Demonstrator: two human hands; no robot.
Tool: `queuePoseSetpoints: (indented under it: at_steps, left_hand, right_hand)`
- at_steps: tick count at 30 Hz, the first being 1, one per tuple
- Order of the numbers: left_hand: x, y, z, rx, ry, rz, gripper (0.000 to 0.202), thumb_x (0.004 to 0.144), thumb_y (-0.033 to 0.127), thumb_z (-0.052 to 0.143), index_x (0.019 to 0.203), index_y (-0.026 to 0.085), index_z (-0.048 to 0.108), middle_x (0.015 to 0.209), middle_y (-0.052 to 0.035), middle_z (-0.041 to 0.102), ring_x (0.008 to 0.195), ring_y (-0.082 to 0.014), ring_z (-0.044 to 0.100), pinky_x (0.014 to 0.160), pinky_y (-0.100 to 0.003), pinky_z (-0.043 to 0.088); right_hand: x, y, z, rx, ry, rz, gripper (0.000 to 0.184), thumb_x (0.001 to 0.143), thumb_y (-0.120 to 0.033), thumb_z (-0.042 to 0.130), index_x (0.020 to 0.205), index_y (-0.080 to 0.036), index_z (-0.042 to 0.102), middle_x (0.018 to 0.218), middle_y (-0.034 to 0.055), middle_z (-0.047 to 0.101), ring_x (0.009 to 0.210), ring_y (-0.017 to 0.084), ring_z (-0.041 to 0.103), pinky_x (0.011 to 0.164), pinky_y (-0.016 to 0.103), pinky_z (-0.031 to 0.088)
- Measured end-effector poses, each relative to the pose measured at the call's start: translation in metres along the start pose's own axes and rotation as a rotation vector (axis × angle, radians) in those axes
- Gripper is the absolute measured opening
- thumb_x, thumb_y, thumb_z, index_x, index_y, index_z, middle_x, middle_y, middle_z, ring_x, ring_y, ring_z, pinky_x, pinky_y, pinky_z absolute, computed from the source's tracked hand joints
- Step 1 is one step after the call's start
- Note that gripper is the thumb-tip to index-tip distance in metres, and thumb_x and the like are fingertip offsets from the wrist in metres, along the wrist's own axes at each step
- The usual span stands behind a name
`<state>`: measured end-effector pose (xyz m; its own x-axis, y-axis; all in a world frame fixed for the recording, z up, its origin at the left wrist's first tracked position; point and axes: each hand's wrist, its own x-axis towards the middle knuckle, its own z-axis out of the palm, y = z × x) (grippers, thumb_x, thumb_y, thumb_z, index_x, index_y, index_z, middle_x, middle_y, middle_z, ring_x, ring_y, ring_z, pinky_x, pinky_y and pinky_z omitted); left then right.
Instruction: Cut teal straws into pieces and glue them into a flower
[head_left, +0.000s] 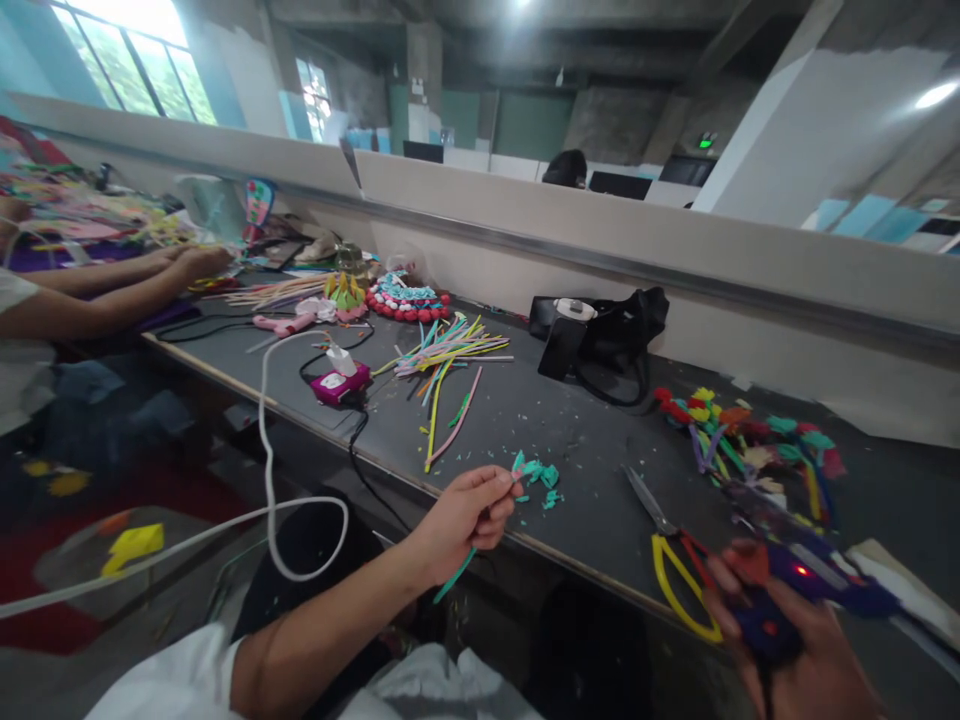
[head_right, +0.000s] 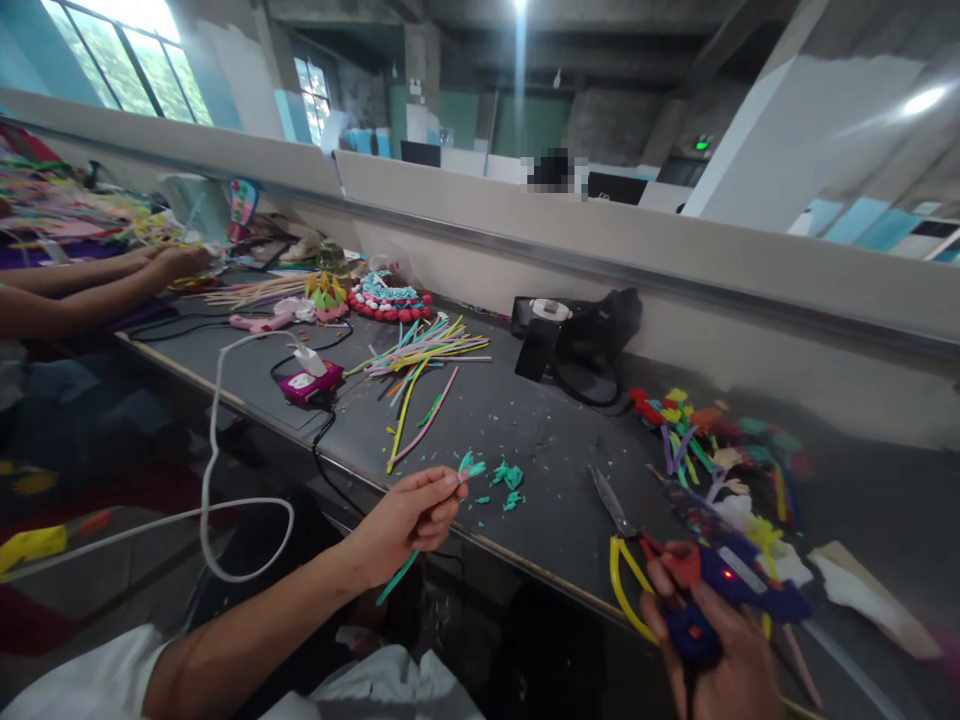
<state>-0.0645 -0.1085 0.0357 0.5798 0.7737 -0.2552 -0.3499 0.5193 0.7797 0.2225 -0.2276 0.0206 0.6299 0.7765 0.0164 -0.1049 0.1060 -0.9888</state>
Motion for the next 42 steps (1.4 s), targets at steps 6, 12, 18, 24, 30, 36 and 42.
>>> queuePoseSetpoints:
  at_steps: [6,12,18,24,30,36,42]
  left_hand:
    - [-0.003,0.002,0.003,0.048,0.015,0.003,0.024,0.085,0.038,0.060,0.083,0.015,0.055,0.056,0.0081,0.032,0.043,-0.0025,0.019,0.040,-0.019,0.008]
    - [-0.005,0.003,0.005,0.056,0.012,0.025,0.024,0.084,0.038,0.062,0.083,0.015,0.054,0.055,0.0085,0.031,0.043,-0.0026,0.019,0.040,-0.020,0.008]
    - [-0.006,0.000,0.004,0.079,0.006,0.041,0.025,0.085,0.040,0.061,0.084,0.015,0.055,0.057,0.0081,0.033,0.043,-0.0027,0.019,0.041,-0.020,0.008]
    - [-0.007,0.000,0.004,0.093,0.011,0.043,0.027,0.083,0.042,0.061,0.084,0.015,0.055,0.056,0.0085,0.033,0.044,-0.0030,0.019,0.041,-0.020,0.009]
    - [-0.008,0.001,0.005,0.097,-0.004,0.042,0.029,0.083,0.043,0.062,0.084,0.016,0.055,0.056,0.0087,0.032,0.044,-0.0030,0.019,0.041,-0.019,0.009]
    - [-0.007,0.000,0.005,0.104,-0.007,0.042,0.028,0.084,0.043,0.061,0.085,0.015,0.055,0.056,0.0084,0.033,0.043,-0.0030,0.019,0.041,-0.020,0.009]
    - [-0.006,-0.001,0.005,0.103,-0.006,0.034,0.028,0.084,0.043,0.061,0.085,0.015,0.055,0.057,0.0084,0.033,0.043,-0.0028,0.019,0.041,-0.019,0.009]
  right_hand:
    - [-0.033,0.014,0.040,-0.177,-0.190,0.030,0.040,0.076,-0.055,0.065,0.093,-0.019,0.067,0.072,0.0027,0.066,0.053,0.013,0.057,0.045,0.023,0.046]
    - [-0.046,0.029,0.055,-0.533,-0.360,-0.223,0.045,0.077,-0.064,0.059,0.086,-0.023,0.074,0.087,0.0064,0.075,0.081,0.023,0.071,0.073,0.030,0.059]
    - [-0.045,0.021,0.071,-0.659,-0.431,-0.423,0.040,0.085,-0.059,0.052,0.087,-0.023,0.071,0.078,0.0021,0.074,0.071,0.019,0.071,0.064,0.026,0.060]
    - [-0.047,0.030,0.072,-0.656,-0.370,-0.337,0.045,0.079,-0.063,0.058,0.088,-0.020,0.070,0.081,0.0053,0.075,0.073,0.021,0.071,0.068,0.030,0.060]
    - [-0.047,0.039,0.071,-0.670,-0.334,-0.249,0.052,0.073,-0.065,0.062,0.095,-0.019,0.071,0.094,0.0084,0.075,0.089,0.026,0.070,0.075,0.035,0.059]
    - [-0.048,0.041,0.072,-0.677,-0.283,-0.235,0.061,0.070,-0.069,0.062,0.097,-0.016,0.071,0.100,0.0119,0.073,0.097,0.030,0.068,0.084,0.042,0.056]
    - [-0.049,0.043,0.070,-0.710,-0.261,-0.241,0.061,0.071,-0.068,0.062,0.099,-0.015,0.070,0.104,0.0128,0.072,0.097,0.030,0.067,0.085,0.043,0.055]
